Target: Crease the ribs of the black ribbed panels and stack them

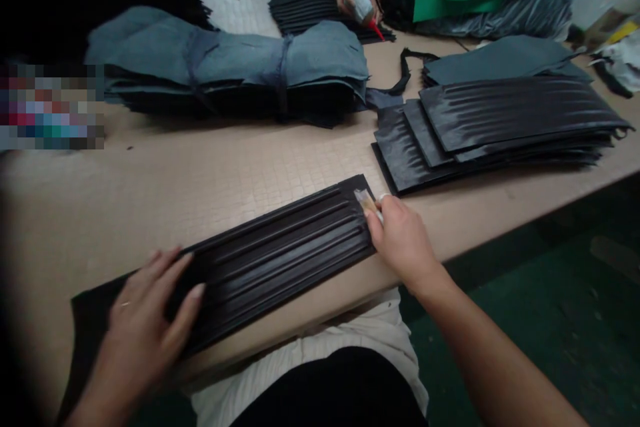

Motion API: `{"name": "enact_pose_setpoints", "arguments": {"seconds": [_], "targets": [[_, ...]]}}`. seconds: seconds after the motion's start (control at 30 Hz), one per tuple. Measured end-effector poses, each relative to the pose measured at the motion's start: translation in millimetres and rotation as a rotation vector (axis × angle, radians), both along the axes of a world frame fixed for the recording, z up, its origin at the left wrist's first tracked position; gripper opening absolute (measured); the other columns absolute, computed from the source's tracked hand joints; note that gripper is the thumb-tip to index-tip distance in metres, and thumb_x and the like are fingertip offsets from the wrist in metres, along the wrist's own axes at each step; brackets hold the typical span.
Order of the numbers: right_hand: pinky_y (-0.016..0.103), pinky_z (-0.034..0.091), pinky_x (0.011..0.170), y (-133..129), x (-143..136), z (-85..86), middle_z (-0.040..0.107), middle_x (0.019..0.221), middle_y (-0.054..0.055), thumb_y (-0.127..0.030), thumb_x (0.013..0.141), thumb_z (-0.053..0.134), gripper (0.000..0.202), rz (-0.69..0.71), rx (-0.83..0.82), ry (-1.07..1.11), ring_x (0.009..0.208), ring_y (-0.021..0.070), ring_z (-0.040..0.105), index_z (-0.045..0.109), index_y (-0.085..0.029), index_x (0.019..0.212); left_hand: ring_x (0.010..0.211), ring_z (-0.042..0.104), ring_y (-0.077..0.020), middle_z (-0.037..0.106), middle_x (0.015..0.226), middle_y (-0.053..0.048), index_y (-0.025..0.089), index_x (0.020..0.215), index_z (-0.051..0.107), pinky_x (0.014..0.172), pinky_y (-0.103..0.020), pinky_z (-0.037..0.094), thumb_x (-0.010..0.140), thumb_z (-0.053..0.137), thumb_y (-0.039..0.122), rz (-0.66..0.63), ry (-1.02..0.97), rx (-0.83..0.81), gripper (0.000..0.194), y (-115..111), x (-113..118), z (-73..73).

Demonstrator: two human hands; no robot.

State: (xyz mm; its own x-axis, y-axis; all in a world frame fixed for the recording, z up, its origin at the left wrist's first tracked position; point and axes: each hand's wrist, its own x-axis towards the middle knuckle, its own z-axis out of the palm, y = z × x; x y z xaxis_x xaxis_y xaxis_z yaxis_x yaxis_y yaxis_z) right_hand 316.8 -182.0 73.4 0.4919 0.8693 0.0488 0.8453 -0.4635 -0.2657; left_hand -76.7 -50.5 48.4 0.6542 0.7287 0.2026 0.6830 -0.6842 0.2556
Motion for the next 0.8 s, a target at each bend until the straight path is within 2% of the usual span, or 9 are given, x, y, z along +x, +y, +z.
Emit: {"name": "enact_pose_setpoints", "arguments": {"seconds": [0.03,0.1,0.13,0.2,0.3,0.5,0.67,0.8], "targets": [[0.032,0.04,0.068,12,-4,-0.9,0.07,0.094,0.01,-0.032,0.104,0.052,0.015,-0.009,-0.061,-0.058,0.083,0.0248,0.066,0.056,-0.019,0.097,0.155,0.034,-0.0364,0.04,0.165,-0.016,0.022,0.159,0.035,0.124,-0.065,0.03,0.103,0.047,0.033,-0.019,0.019,-0.006,0.058,-8,29,1.3],[0.032,0.037,0.066,32,-13,-3.3,0.07,0.097,0.009,-0.031,0.106,0.052,0.015,-0.018,-0.157,-0.138,0.084,0.024,0.066,0.056,-0.018,0.1,0.155,0.034,-0.0351,0.039,0.166,-0.013,0.023,0.161,0.033,0.124,-0.064,0.031,0.104,0.047,0.038,-0.094,0.072,-0.001,0.06,-20,75,1.5],[0.032,0.036,0.065,39,-17,-4.9,0.07,0.098,0.009,-0.031,0.106,0.051,0.015,-0.015,-0.182,-0.159,0.084,0.0236,0.066,0.056,-0.018,0.101,0.156,0.033,-0.0351,0.037,0.167,-0.013,0.023,0.161,0.032,0.123,-0.065,0.031,0.104,0.046,0.04,-0.116,0.103,0.0,0.061,-24,90,0.7],[0.032,0.034,0.063,46,-25,-8.4,0.07,0.1,0.009,-0.03,0.107,0.05,0.014,-0.006,-0.203,-0.182,0.083,0.0231,0.066,0.056,-0.018,0.102,0.157,0.03,-0.0359,0.032,0.169,-0.011,0.022,0.162,0.033,0.123,-0.066,0.031,0.104,0.046,0.044,-0.128,0.15,0.001,0.063,-29,107,-2.2],[0.032,0.031,0.06,50,-33,-11.8,0.069,0.104,0.01,-0.03,0.108,0.047,0.016,-0.001,-0.236,-0.213,0.081,0.0223,0.066,0.056,-0.017,0.103,0.158,0.027,-0.0365,0.029,0.17,-0.009,0.021,0.161,0.036,0.123,-0.066,0.029,0.104,0.045,0.048,-0.115,0.181,-0.001,0.064,-30,110,-7.3],[0.032,0.029,0.059,65,-38,-10.2,0.068,0.105,0.009,-0.028,0.11,0.043,0.017,-0.002,-0.25,-0.26,0.082,0.0217,0.065,0.055,-0.017,0.106,0.158,0.027,-0.0355,0.031,0.169,-0.009,0.019,0.163,0.032,0.125,-0.067,0.024,0.104,0.046,0.045,-0.12,0.156,-0.012,0.066,-31,109,-11.7],[0.032,0.029,0.058,57,-52,-11.3,0.067,0.101,0.009,-0.027,0.109,0.042,0.018,-0.036,-0.269,-0.3,0.075,0.02,0.063,0.055,-0.016,0.104,0.158,0.026,-0.0352,0.027,0.17,-0.01,0.023,0.164,0.03,0.125,-0.067,0.023,0.102,0.049,0.046,-0.108,0.132,-0.039,0.069,-31,109,-11.3],[0.031,0.031,0.06,60,-47,-15.1,0.065,0.108,0.013,-0.024,0.11,0.035,0.023,-0.031,-0.271,-0.325,0.083,0.022,0.064,0.057,-0.015,0.109,0.158,0.026,-0.0354,0.027,0.17,-0.012,0.021,0.164,0.029,0.126,-0.067,0.022,0.102,0.049,0.047,-0.11,0.135,-0.06,0.07,-31,107,-10.2]]}}
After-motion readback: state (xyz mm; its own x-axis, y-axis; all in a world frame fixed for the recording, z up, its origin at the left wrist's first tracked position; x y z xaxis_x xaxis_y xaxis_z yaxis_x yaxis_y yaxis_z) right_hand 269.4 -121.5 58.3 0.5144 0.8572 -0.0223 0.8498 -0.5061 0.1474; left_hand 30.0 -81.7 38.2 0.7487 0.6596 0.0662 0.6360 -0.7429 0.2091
